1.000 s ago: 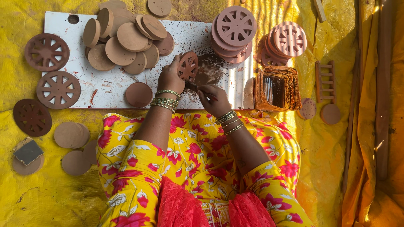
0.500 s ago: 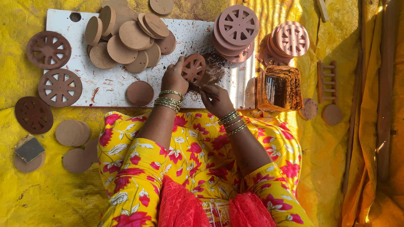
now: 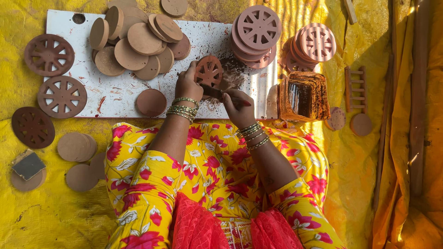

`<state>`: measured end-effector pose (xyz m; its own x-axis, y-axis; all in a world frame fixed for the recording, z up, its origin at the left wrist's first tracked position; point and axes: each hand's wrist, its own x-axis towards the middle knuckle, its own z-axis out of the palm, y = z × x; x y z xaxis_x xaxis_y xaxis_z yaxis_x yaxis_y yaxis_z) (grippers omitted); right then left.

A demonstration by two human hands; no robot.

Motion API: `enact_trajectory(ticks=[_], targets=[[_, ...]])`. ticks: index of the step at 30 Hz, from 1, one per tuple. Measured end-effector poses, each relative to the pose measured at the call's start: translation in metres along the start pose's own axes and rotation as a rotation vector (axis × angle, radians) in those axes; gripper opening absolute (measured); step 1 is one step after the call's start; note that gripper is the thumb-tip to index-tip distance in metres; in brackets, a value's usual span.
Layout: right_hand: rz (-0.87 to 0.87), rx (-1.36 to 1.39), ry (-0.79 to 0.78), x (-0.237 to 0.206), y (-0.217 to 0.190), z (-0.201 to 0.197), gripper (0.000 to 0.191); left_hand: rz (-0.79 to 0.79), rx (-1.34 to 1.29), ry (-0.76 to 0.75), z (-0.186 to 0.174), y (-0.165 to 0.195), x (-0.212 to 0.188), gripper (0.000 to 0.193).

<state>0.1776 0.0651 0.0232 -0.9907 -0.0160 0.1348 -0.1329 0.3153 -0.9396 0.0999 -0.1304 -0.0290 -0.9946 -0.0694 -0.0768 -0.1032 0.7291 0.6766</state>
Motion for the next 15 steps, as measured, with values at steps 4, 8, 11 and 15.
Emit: enact_trajectory(ticks=[4,8,11,15], targets=[[0.105,0.16,-0.017,0.004,0.018,-0.006,0.016,-0.048,-0.005,-0.011,-0.005,0.007,-0.001,0.078],[0.128,0.213,-0.038,0.002,0.031,-0.011,0.018,-0.039,-0.037,-0.019,-0.007,0.016,-0.006,0.078],[0.171,0.264,-0.039,0.004,0.038,-0.004,0.02,-0.02,-0.029,-0.004,-0.009,0.019,-0.007,0.08],[0.269,0.345,0.003,0.01,0.043,-0.001,0.021,-0.008,-0.033,-0.036,-0.01,0.022,-0.008,0.079]])
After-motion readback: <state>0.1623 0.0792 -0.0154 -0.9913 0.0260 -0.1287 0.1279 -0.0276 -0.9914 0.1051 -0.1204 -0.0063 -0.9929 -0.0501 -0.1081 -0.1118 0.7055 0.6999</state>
